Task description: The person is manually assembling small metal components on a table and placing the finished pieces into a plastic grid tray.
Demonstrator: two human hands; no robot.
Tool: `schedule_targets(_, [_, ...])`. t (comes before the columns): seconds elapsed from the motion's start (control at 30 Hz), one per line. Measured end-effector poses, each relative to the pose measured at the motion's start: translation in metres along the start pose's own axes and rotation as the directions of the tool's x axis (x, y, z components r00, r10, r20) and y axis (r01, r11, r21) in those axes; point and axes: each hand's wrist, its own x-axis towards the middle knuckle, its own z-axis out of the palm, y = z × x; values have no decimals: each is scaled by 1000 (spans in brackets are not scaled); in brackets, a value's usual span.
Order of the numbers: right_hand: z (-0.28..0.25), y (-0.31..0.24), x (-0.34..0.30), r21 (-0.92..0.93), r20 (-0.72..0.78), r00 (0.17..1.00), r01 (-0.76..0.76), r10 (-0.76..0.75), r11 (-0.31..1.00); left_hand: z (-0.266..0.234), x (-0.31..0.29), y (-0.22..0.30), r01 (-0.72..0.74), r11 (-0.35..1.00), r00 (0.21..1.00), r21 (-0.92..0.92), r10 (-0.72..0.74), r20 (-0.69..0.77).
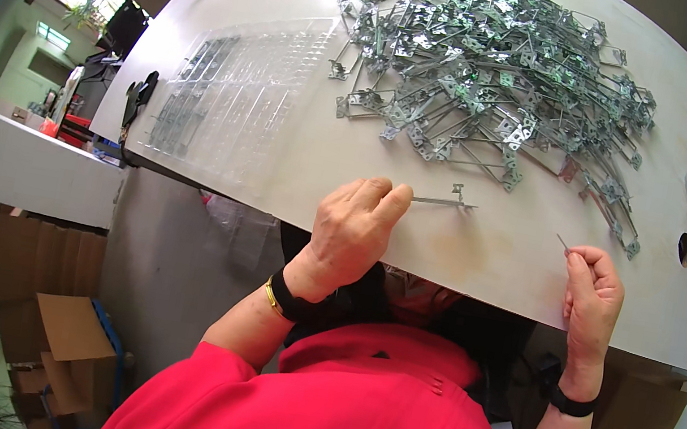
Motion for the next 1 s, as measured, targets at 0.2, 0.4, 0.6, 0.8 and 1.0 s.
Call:
schedule_targets(0.2, [2,-3,-3,-27,-19,1000,6,-6,1000,-8,0,-7,73,997,997,3,-73,13])
schedule_targets(0.4, [5,-3,-4,-19,-8,1000,21,-21,1000,-11,-7,-20,147,987,986,69,-152,67])
schedule_targets(0.6, [5,-4,-5,-17,-22,999,38,-38,999,-11,-6,-18,178,982,984,57,-178,1])
schedule_targets(0.8, [6,-4,-6,-10,-25,998,51,-52,999,-10,0,10,266,920,964,-288,-259,64])
schedule_targets(1.0, [6,-4,-6,-36,-27,998,55,-56,998,-1,0,23,221,939,975,-265,-206,84])
